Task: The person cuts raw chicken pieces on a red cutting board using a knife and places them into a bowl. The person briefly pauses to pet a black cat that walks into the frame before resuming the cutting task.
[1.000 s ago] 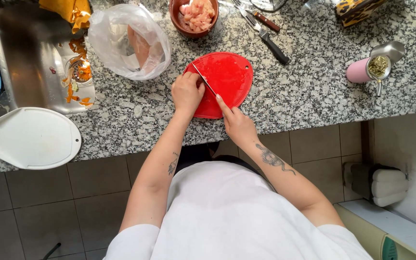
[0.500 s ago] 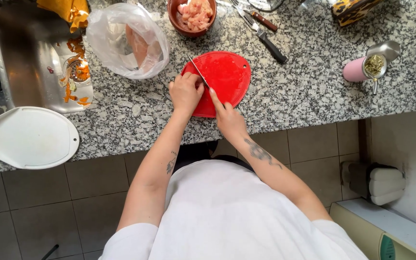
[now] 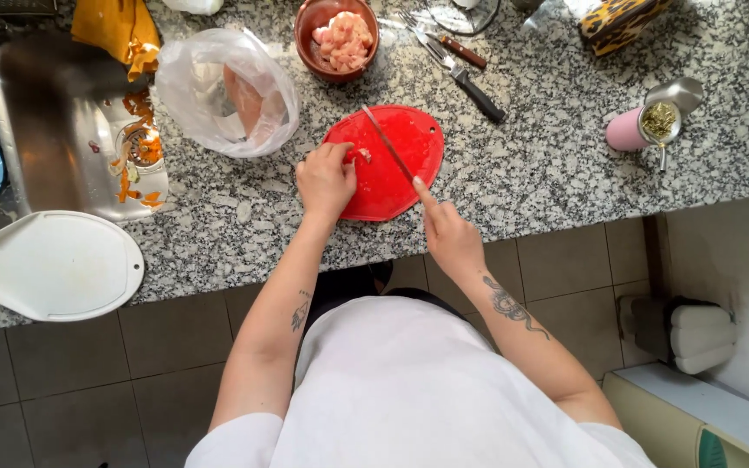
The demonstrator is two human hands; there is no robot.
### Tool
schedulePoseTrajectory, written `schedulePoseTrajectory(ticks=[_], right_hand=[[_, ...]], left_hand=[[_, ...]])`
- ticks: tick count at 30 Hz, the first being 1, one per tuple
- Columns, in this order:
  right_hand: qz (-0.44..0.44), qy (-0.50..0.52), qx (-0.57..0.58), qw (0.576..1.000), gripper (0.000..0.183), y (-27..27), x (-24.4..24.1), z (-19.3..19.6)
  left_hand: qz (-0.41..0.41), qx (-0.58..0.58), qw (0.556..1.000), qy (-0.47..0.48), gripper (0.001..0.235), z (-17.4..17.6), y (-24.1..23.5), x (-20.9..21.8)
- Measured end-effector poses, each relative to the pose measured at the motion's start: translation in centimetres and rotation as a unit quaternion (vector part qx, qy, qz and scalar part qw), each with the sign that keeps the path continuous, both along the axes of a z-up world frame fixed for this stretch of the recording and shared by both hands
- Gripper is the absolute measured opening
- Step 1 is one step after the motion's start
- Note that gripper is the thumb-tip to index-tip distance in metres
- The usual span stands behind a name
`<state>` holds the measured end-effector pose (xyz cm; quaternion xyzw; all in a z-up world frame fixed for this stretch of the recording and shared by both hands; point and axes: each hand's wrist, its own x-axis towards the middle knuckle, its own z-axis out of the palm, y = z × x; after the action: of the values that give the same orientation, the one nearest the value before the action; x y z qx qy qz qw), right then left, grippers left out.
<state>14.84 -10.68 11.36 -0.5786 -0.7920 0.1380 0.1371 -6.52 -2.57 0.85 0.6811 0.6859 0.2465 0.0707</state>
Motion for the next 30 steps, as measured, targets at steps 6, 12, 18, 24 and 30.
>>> schedulePoseTrajectory(ticks=[6, 12, 18, 24, 30], right_hand=[[-0.035, 0.038, -0.012, 0.999, 0.050, -1.0, 1.6, -0.5], [-0.057, 0.075, -0.053, 0.994, 0.047, -1.8, 1.6, -0.5], [-0.071, 0.089, -0.063, 0.991, 0.046, -1.8, 1.0, -0.1], [-0.052, 0.090, -0.037, 0.994, 0.049, -1.9, 0.7, -1.2], [-0.076, 0.117, -0.150, 0.979, 0.048, -1.4, 1.3, -0.7]], left_hand=[[-0.034, 0.021, 0.999, 0.033, 0.034, -0.4, 1.4, 2.1], [-0.056, 0.002, 0.998, 0.025, 0.028, 0.9, 1.3, 3.0], [-0.061, 0.034, 0.997, 0.039, 0.020, -2.8, 2.6, 1.9], [-0.070, 0.084, 0.993, 0.041, 0.025, -1.2, 1.8, 2.0], [0.151, 0.176, 0.968, -0.090, 0.016, 11.4, -0.2, -9.7]])
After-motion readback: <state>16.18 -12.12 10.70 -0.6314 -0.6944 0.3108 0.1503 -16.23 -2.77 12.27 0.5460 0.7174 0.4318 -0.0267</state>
